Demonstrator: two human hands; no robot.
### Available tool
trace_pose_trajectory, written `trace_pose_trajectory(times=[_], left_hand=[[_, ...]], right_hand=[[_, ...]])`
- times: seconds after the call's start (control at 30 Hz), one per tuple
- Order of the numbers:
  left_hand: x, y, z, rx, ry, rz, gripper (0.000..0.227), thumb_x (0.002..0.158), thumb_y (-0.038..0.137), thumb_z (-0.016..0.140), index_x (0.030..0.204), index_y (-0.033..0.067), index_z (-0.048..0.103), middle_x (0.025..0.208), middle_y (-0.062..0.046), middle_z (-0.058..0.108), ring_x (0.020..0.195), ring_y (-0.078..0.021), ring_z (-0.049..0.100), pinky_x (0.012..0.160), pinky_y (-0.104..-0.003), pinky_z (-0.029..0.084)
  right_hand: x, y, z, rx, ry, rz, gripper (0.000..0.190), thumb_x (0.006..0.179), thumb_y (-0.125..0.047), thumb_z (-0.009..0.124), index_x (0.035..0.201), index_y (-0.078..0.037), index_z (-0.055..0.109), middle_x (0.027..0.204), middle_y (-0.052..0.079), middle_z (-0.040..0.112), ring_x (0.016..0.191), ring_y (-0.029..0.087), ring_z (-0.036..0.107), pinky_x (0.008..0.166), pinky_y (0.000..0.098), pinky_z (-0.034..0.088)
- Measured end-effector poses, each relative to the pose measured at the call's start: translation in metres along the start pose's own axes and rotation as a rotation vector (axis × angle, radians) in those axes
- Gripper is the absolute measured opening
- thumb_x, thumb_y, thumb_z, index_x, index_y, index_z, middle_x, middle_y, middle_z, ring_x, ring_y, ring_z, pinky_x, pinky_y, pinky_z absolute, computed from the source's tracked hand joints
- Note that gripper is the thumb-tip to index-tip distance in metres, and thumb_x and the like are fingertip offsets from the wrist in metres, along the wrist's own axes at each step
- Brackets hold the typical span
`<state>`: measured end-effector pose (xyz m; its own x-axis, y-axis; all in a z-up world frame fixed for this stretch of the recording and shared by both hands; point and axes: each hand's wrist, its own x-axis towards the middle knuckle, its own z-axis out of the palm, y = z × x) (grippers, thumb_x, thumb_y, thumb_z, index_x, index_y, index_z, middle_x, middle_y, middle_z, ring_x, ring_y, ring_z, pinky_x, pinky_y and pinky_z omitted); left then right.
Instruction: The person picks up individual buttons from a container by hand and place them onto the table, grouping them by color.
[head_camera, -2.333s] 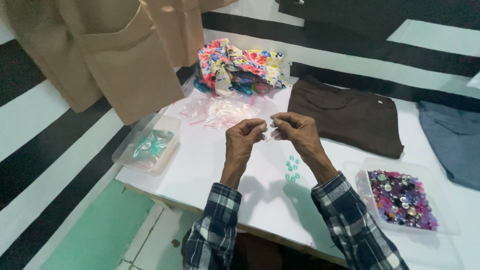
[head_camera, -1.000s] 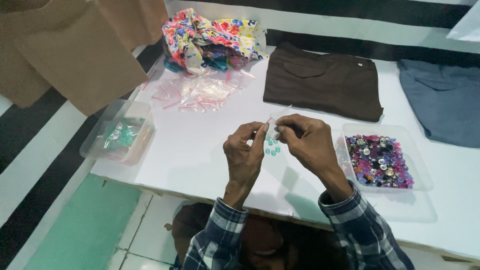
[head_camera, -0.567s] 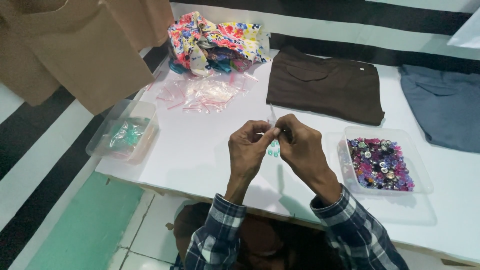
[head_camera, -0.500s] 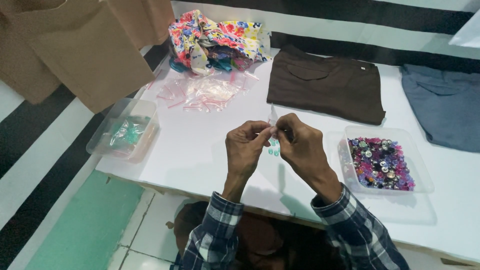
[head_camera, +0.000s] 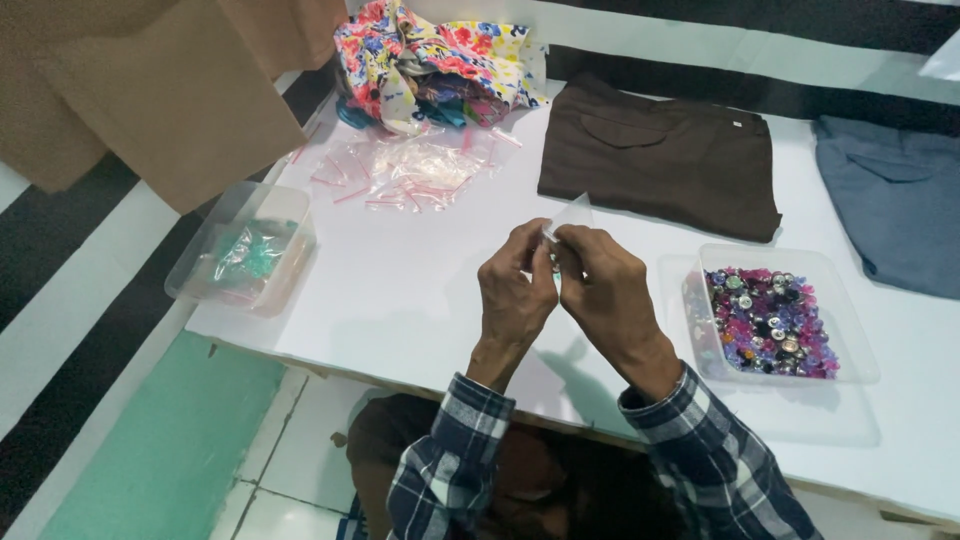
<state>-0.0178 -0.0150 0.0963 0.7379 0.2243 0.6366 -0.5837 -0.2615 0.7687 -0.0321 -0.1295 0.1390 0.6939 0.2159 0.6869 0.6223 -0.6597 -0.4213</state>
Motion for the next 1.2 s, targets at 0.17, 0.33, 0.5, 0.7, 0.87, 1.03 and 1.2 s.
trace_pose_trajectory(times=[0.17, 0.33, 0.5, 0.7, 0.87, 1.03, 1.2], left_hand=[[0.002, -0.012, 0.006, -0.074, 0.068, -0.163, 0.024, 0.085, 0.003, 0.070, 0.107, 0.0117, 0.072, 0.084, -0.008, 0.077, 0.072, -0.0212, 0.076, 0.063, -0.031, 0.064], [-0.003, -0.012, 0.011, -0.054, 0.148, -0.211, 0.011, 0.085, 0.007, 0.075, 0.094, 0.0142, 0.076, 0.079, -0.004, 0.078, 0.072, -0.0183, 0.077, 0.061, -0.027, 0.063], [0.000, -0.011, 0.008, -0.089, 0.081, -0.222, 0.012, 0.092, 0.009, 0.064, 0.099, 0.0125, 0.074, 0.084, -0.007, 0.078, 0.079, -0.0214, 0.077, 0.070, -0.031, 0.064], [0.000, -0.012, -0.004, -0.002, 0.012, -0.228, 0.013, 0.090, 0.008, 0.064, 0.099, 0.0051, 0.073, 0.080, -0.013, 0.077, 0.075, -0.0256, 0.076, 0.065, -0.032, 0.065], [0.007, 0.017, -0.017, 0.133, -0.137, -0.083, 0.019, 0.091, -0.002, 0.054, 0.107, -0.0004, 0.065, 0.076, -0.021, 0.074, 0.071, -0.0330, 0.075, 0.063, -0.039, 0.065], [0.010, 0.009, -0.021, 0.267, -0.266, 0.101, 0.013, 0.094, -0.002, 0.050, 0.102, 0.0071, 0.055, 0.072, -0.017, 0.071, 0.066, -0.0297, 0.075, 0.061, -0.038, 0.064], [0.015, -0.001, -0.029, 0.415, -0.455, 0.224, 0.018, 0.094, 0.004, 0.056, 0.103, 0.0149, 0.066, 0.080, -0.008, 0.073, 0.061, -0.0194, 0.073, 0.056, -0.029, 0.061]], right_hand=[[-0.001, -0.001, 0.003, -0.049, -0.011, -0.029, 0.021, 0.088, 0.010, 0.066, 0.107, -0.001, 0.066, 0.079, 0.012, 0.073, 0.071, 0.026, 0.075, 0.053, 0.0287, 0.063], [-0.007, -0.002, 0.010, -0.165, 0.053, -0.069, 0.016, 0.092, 0.006, 0.066, 0.107, -0.001, 0.068, 0.080, 0.010, 0.072, 0.072, 0.021, 0.074, 0.054, 0.0244, 0.062], [-0.003, -0.009, 0.014, -0.145, 0.075, -0.074, 0.020, 0.090, 0.011, 0.066, 0.104, -0.003, 0.065, 0.082, 0.008, 0.072, 0.076, 0.023, 0.075, 0.058, 0.0282, 0.065], [-0.011, 0.017, 0.019, -0.085, 0.038, 0.022, 0.016, 0.093, 0.007, 0.065, 0.102, -0.003, 0.056, 0.078, 0.011, 0.070, 0.071, 0.023, 0.074, 0.059, 0.0316, 0.065], [-0.006, 0.025, 0.013, -0.032, -0.032, 0.058, 0.017, 0.091, 0.010, 0.064, 0.100, -0.004, 0.059, 0.076, 0.010, 0.069, 0.071, 0.024, 0.074, 0.059, 0.0319, 0.064], [0.000, 0.023, 0.000, -0.006, -0.089, 0.080, 0.018, 0.089, 0.010, 0.064, 0.097, -0.005, 0.065, 0.077, 0.010, 0.069, 0.067, 0.022, 0.073, 0.056, 0.0288, 0.061], [0.008, 0.027, -0.008, 0.085, -0.109, 0.162, 0.018, 0.088, 0.005, 0.067, 0.099, -0.008, 0.074, 0.076, 0.007, 0.072, 0.062, 0.011, 0.066, 0.050, 0.0210, 0.054]])
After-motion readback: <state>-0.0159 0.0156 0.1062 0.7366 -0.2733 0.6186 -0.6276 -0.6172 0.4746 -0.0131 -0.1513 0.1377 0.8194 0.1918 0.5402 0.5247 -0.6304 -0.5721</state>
